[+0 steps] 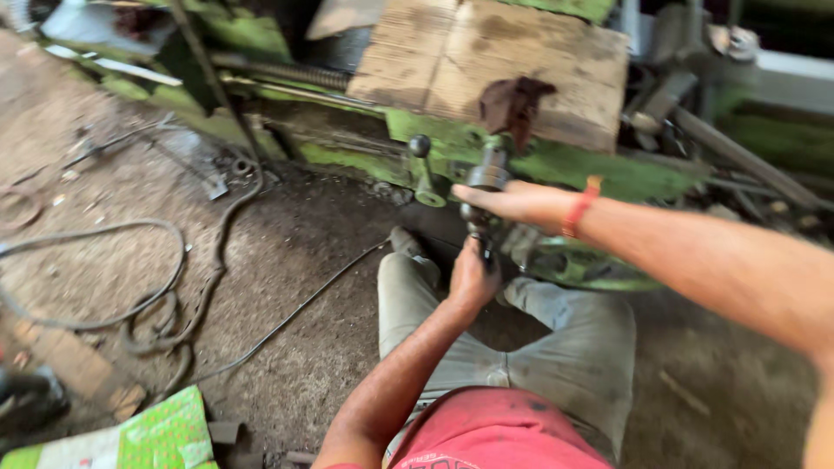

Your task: The person operates a green metal lathe, using a hand lever to move the tool post and a wheel to control the chuck. They repeatedly adjust the tool position against a metal workpiece mounted in the chuck.

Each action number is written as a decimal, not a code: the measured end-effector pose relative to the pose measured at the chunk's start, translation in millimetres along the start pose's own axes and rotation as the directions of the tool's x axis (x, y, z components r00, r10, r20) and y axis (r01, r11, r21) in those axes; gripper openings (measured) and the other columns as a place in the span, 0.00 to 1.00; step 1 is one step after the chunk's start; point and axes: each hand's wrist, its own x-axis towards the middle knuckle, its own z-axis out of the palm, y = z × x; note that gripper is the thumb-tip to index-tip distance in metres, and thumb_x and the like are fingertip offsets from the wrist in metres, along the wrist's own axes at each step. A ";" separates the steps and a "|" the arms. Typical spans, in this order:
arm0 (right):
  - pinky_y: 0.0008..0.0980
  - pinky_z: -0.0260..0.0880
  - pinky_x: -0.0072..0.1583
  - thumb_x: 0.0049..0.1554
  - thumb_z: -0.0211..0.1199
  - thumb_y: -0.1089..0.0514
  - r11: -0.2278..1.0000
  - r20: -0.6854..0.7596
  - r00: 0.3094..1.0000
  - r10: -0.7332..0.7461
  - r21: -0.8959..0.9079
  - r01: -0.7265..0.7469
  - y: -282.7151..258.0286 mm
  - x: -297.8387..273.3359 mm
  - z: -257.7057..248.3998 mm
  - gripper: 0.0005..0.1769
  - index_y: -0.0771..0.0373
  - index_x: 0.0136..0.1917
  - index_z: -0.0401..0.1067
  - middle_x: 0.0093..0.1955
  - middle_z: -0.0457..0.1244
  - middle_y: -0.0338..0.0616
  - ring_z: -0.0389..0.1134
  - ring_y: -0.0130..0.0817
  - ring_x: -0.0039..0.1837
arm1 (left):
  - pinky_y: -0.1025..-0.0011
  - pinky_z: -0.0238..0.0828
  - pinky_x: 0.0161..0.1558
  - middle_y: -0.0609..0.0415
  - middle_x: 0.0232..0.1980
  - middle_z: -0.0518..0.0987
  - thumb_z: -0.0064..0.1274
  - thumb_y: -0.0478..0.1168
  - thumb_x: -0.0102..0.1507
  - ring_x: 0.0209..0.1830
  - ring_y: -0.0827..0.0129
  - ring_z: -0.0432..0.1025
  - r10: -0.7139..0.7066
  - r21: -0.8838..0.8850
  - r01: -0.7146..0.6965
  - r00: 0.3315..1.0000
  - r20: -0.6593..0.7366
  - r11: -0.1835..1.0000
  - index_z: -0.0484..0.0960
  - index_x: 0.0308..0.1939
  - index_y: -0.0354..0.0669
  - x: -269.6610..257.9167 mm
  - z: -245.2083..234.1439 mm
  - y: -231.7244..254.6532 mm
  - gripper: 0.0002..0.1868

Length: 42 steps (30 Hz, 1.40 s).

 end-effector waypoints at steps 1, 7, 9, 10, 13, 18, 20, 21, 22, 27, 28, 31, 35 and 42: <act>0.45 0.71 0.50 0.50 0.60 0.18 0.994 -0.011 0.995 0.103 0.034 -0.102 -4.2 9.2 6.6 0.43 0.60 0.49 0.82 0.48 0.72 0.46 0.69 0.35 0.47 | 0.48 0.73 0.48 0.34 0.50 0.80 0.55 0.35 0.62 0.52 0.36 0.75 -0.038 0.018 0.038 0.999 0.009 0.999 0.71 0.59 0.40 0.8 -0.1 1.1 0.21; 0.55 0.81 0.44 0.50 0.65 0.32 0.909 -0.068 0.968 0.241 0.365 -0.201 -1.6 8.6 36.3 0.28 0.60 0.40 0.70 0.40 0.64 0.45 0.70 0.45 0.42 | 0.47 0.72 0.48 0.36 0.57 0.77 0.54 0.30 0.56 0.53 0.35 0.73 0.009 0.068 -0.014 0.997 0.076 0.998 0.67 0.62 0.40 3.3 -15.7 12.1 0.30; 0.54 0.80 0.43 0.50 0.64 0.32 0.902 -0.037 0.968 0.249 0.374 -0.218 -1.9 5.3 33.7 0.27 0.59 0.39 0.70 0.38 0.63 0.44 0.68 0.46 0.42 | 0.47 0.72 0.48 0.37 0.58 0.76 0.55 0.30 0.56 0.54 0.36 0.73 -0.040 0.089 0.030 0.992 0.116 0.996 0.67 0.62 0.41 5.1 -18.9 13.1 0.30; 0.54 0.80 0.42 0.50 0.64 0.32 0.897 -0.019 0.967 0.253 0.380 -0.227 -2.1 3.7 32.8 0.27 0.59 0.39 0.70 0.37 0.62 0.44 0.67 0.46 0.41 | 0.46 0.71 0.48 0.37 0.59 0.76 0.56 0.31 0.56 0.54 0.36 0.73 -0.067 0.104 0.053 0.988 0.137 0.993 0.67 0.62 0.41 5.9 -19.9 12.2 0.31; 0.54 0.77 0.41 0.51 0.64 0.31 0.897 0.004 0.970 0.243 0.380 -0.226 -2.6 -1.3 28.9 0.29 0.60 0.40 0.69 0.38 0.63 0.44 0.70 0.49 0.42 | 0.48 0.72 0.49 0.37 0.58 0.77 0.57 0.31 0.55 0.54 0.38 0.74 -0.045 0.069 0.035 0.988 0.145 0.997 0.65 0.65 0.42 5.3 -15.7 9.3 0.34; 0.46 0.77 0.45 0.52 0.67 0.37 0.923 -0.127 0.970 0.205 0.356 -0.148 5.8 4.8 38.9 0.27 0.65 0.46 0.73 0.40 0.67 0.44 0.72 0.41 0.43 | 0.52 0.74 0.55 0.34 0.56 0.81 0.49 0.31 0.58 0.58 0.41 0.75 -0.075 -0.094 0.098 0.973 0.220 0.991 0.62 0.74 0.44 10.8 -18.2 -6.4 0.37; 0.42 0.77 0.46 0.53 0.66 0.40 0.874 -0.129 0.984 0.127 0.483 -0.050 17.9 6.4 40.6 0.24 0.63 0.47 0.73 0.41 0.68 0.42 0.72 0.37 0.43 | 0.51 0.73 0.53 0.30 0.57 0.78 0.49 0.31 0.58 0.56 0.37 0.74 -0.096 0.055 0.086 0.972 0.215 0.995 0.60 0.74 0.40 17.7 -23.9 -12.8 0.38; 0.41 0.77 0.47 0.53 0.64 0.40 0.813 -0.104 0.992 0.074 0.582 0.000 26.8 5.7 41.0 0.23 0.62 0.47 0.73 0.41 0.68 0.41 0.72 0.35 0.43 | 0.50 0.73 0.53 0.29 0.58 0.76 0.51 0.31 0.58 0.54 0.35 0.73 -0.083 0.158 0.051 0.977 0.198 0.986 0.60 0.73 0.37 20.9 -27.4 -16.6 0.38; 0.40 0.78 0.48 0.53 0.63 0.41 0.737 -0.086 0.996 0.018 0.674 0.045 34.7 6.5 41.3 0.21 0.60 0.48 0.73 0.41 0.67 0.39 0.72 0.33 0.44 | 0.49 0.72 0.52 0.27 0.60 0.73 0.54 0.32 0.57 0.53 0.33 0.73 -0.066 0.259 0.017 0.981 0.182 0.966 0.59 0.71 0.33 24.5 -31.2 -20.9 0.38; 0.42 0.78 0.54 0.54 0.65 0.47 0.581 -0.042 0.991 -0.126 0.807 0.108 67.1 12.5 41.5 0.20 0.66 0.49 0.74 0.44 0.69 0.44 0.74 0.38 0.48 | 0.56 0.75 0.50 0.34 0.51 0.81 0.51 0.30 0.59 0.50 0.42 0.78 0.156 -0.032 -0.152 0.966 0.208 0.988 0.71 0.63 0.30 37.3 -51.1 -45.9 0.27; 0.42 0.77 0.55 0.55 0.65 0.47 0.558 -0.044 0.985 -0.165 0.819 0.130 71.8 14.1 42.3 0.20 0.66 0.50 0.74 0.45 0.70 0.44 0.75 0.38 0.48 | 0.59 0.77 0.50 0.39 0.48 0.84 0.49 0.30 0.60 0.49 0.48 0.81 0.200 -0.179 -0.163 0.955 0.220 0.970 0.73 0.61 0.31 39.7 -57.5 -51.4 0.24; 0.44 0.76 0.58 0.55 0.66 0.49 0.476 -0.033 0.970 -0.240 0.867 0.147 82.0 17.8 44.5 0.19 0.66 0.51 0.73 0.46 0.70 0.44 0.74 0.39 0.50 | 0.69 0.69 0.26 0.50 0.37 0.77 0.54 0.31 0.58 0.27 0.68 0.70 -0.254 -0.410 0.481 0.831 0.495 0.775 0.74 0.60 0.39 45.5 -76.1 -65.8 0.24; 0.45 0.73 0.63 0.55 0.65 0.51 0.364 -0.029 0.939 -0.343 0.917 0.161 92.2 20.9 45.1 0.19 0.67 0.53 0.74 0.50 0.71 0.46 0.74 0.40 0.54 | 0.80 0.60 0.22 0.53 0.38 0.77 0.52 0.41 0.69 0.23 0.77 0.63 -0.147 -0.584 0.811 0.582 0.800 0.037 0.74 0.51 0.36 50.8 -89.2 -79.7 0.12; 0.48 0.70 0.68 0.55 0.61 0.52 0.236 -0.029 0.859 -0.511 0.956 0.173 113.3 35.9 54.5 0.22 0.73 0.55 0.74 0.55 0.71 0.56 0.74 0.49 0.59 | 0.79 0.63 0.24 0.52 0.43 0.79 0.46 0.49 0.69 0.30 0.73 0.69 -0.069 -0.671 0.732 0.680 0.730 0.115 0.76 0.56 0.36 54.7 -93.7 -76.7 0.20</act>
